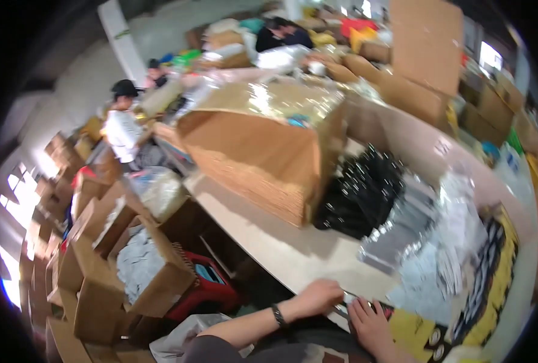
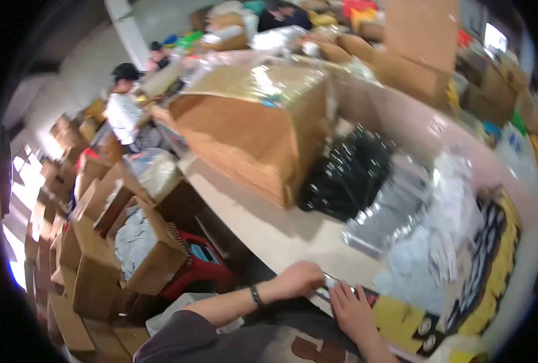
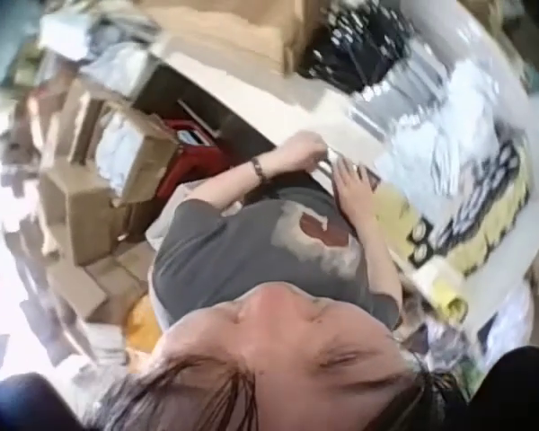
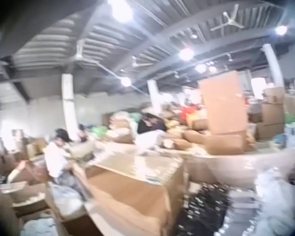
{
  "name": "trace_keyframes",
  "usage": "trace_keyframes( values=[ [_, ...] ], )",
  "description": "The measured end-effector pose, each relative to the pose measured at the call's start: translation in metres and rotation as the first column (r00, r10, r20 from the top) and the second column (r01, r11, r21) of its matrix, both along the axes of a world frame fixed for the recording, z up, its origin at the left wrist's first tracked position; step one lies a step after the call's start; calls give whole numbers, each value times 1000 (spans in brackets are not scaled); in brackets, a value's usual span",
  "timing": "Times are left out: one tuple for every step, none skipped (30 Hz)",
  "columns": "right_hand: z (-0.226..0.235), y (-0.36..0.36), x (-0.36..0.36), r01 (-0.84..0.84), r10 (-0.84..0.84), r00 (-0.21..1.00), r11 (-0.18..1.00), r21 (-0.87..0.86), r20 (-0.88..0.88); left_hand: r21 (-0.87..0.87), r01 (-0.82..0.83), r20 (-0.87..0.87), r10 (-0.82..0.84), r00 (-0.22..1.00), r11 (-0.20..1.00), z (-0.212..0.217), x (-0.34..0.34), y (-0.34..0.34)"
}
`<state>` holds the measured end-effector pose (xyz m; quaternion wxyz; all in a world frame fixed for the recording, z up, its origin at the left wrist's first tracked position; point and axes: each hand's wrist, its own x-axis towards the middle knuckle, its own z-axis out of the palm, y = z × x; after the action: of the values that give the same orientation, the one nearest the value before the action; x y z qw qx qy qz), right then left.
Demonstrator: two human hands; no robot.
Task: Packing silver and black items into yellow and black protective sleeves at a workstation.
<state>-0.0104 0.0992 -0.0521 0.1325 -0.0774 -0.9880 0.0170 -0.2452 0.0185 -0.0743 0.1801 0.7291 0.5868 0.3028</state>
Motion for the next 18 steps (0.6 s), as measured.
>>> trace_keyframes(
  values=[
    [-3, 1, -5, -41, 42, 999, 999, 24, -32, 50, 16, -7, -16, 1000, 999, 10, 0, 5],
    [0, -3, -5, -17, 15, 999, 999, -45, -30, 127, -19, -105, 33, 994, 992, 22, -17, 9],
    [0, -5, -7, 13, -15, 1000, 994, -113, -22, 205, -41, -195, 82, 977, 978, 35, -42, 16],
    [0, -5, -9, -9, 6, 999, 996, -92, -36, 354, -188, -239, 283, 929, 916, 43, -76, 23],
    [-2, -3, -7, -3, 1, 1000, 997, -81, -32, 433, -334, -169, 439, 883, 838, 78, -102, 32],
    [-3, -1, -7, -3, 1, 999, 997, -71, -33, 383, -491, -210, 591, 779, 783, 123, -122, 38],
    [-1, -2, -9, -26, 23, 999, 998, -50, -47, 613, -529, -145, 741, 655, 587, 143, -152, 44],
    [2, -4, -8, -8, 4, 999, 997, -77, -49, 549, -597, -241, 795, 557, 585, 162, -176, 55],
    [7, -7, -8, 18, -23, 999, 994, -106, -47, 482, -663, -338, 820, 462, 572, 172, -192, 64],
    [19, -10, -9, 26, -31, 998, 992, -121, -46, 496, -661, -327, 827, 458, 563, 166, -203, 68],
    [20, -9, -10, 34, -39, 998, 995, -99, -55, 327, -707, -432, 764, 479, 627, 161, -213, 76],
    [18, -10, -8, 23, -26, 999, 995, -100, -35, 147, -736, -524, 683, 509, 661, 156, -220, 83],
    [14, -9, -5, 31, -33, 999, 994, -102, -13, 167, -715, -514, 679, 524, 679, 155, -218, 92],
    [15, -12, -3, 49, -55, 998, 991, -126, -43, 159, -720, -527, 674, 517, 676, 155, -213, 91],
    [18, -13, 0, 72, -78, 995, 991, -114, -55, 151, -723, -542, 668, 509, 674, 159, -213, 92],
    [25, -17, 4, 102, -109, 993, 984, -148, -35, 162, -710, -542, 663, 517, 685, 166, -214, 89],
    [29, -19, 9, 137, -141, 990, 973, -185, -9, 164, -741, -529, 692, 490, 651, 172, -214, 87],
    [32, -17, 13, 114, -121, 991, 985, -126, -50, 164, -770, -518, 718, 465, 617, 176, -215, 85]
  ],
)
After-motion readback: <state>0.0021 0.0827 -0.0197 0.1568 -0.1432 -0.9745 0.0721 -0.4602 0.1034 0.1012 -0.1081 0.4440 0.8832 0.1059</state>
